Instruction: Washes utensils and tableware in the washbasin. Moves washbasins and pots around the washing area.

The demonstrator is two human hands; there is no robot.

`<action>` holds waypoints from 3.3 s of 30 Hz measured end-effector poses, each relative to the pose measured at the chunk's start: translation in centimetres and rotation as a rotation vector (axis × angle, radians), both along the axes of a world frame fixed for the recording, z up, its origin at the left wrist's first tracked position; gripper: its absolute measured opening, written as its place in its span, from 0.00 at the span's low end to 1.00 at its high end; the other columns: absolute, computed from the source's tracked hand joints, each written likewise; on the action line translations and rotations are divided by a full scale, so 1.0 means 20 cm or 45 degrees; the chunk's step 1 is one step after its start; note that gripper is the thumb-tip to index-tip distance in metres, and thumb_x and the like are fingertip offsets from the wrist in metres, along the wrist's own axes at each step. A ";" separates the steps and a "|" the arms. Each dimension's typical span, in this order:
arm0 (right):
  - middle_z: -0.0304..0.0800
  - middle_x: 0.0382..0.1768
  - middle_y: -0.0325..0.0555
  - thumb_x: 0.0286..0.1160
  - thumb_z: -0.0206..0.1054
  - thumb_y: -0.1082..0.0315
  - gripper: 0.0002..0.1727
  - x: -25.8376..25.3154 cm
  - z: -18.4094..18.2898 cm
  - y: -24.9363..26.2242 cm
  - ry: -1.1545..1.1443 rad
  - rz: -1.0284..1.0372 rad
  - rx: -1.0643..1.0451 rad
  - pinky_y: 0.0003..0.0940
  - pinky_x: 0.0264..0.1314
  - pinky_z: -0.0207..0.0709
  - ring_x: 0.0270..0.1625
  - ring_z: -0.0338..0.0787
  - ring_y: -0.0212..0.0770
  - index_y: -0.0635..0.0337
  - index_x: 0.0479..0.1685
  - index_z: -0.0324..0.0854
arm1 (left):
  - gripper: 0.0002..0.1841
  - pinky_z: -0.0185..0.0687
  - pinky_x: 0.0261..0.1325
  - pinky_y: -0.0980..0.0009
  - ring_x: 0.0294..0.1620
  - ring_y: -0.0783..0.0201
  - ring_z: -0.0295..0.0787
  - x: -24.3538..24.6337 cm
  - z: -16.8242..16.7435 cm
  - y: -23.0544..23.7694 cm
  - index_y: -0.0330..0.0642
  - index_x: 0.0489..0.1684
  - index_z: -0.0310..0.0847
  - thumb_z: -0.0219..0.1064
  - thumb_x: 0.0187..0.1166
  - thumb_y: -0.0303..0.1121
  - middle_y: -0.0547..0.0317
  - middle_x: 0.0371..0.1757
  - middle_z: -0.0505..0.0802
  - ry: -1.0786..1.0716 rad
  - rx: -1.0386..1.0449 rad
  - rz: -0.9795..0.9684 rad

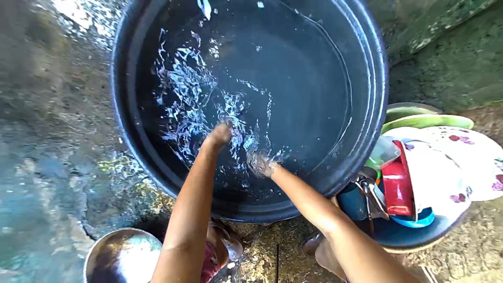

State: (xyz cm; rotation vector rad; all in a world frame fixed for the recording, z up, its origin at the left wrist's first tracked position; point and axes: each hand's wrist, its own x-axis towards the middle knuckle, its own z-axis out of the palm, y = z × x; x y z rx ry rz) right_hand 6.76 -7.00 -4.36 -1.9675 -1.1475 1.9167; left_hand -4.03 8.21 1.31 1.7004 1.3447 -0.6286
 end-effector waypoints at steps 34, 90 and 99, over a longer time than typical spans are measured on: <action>0.62 0.83 0.69 0.67 0.80 0.60 0.46 0.46 0.22 0.23 0.047 -0.603 0.640 0.50 0.79 0.72 0.81 0.72 0.58 0.69 0.83 0.60 | 0.08 0.69 0.22 0.81 0.15 0.79 0.68 0.24 -0.06 -0.27 0.32 0.50 0.80 0.60 0.88 0.29 0.69 0.20 0.78 -0.823 -0.419 0.549; 0.81 0.71 0.60 0.88 0.51 0.77 0.24 0.48 0.03 0.24 0.212 -1.075 0.500 0.35 0.69 0.80 0.66 0.86 0.41 0.70 0.82 0.65 | 0.16 0.82 0.44 0.66 0.31 0.66 0.81 0.27 -0.06 -0.38 0.27 0.58 0.80 0.55 0.92 0.34 0.53 0.34 0.85 -0.567 -0.566 0.238; 0.87 0.59 0.56 0.85 0.63 0.67 0.18 0.41 0.10 0.26 0.186 -0.780 0.563 0.38 0.67 0.78 0.60 0.86 0.40 0.69 0.68 0.78 | 0.24 0.76 0.72 0.51 0.67 0.47 0.83 0.44 -0.14 -0.38 0.27 0.82 0.65 0.58 0.91 0.30 0.32 0.68 0.84 -0.565 -0.232 0.661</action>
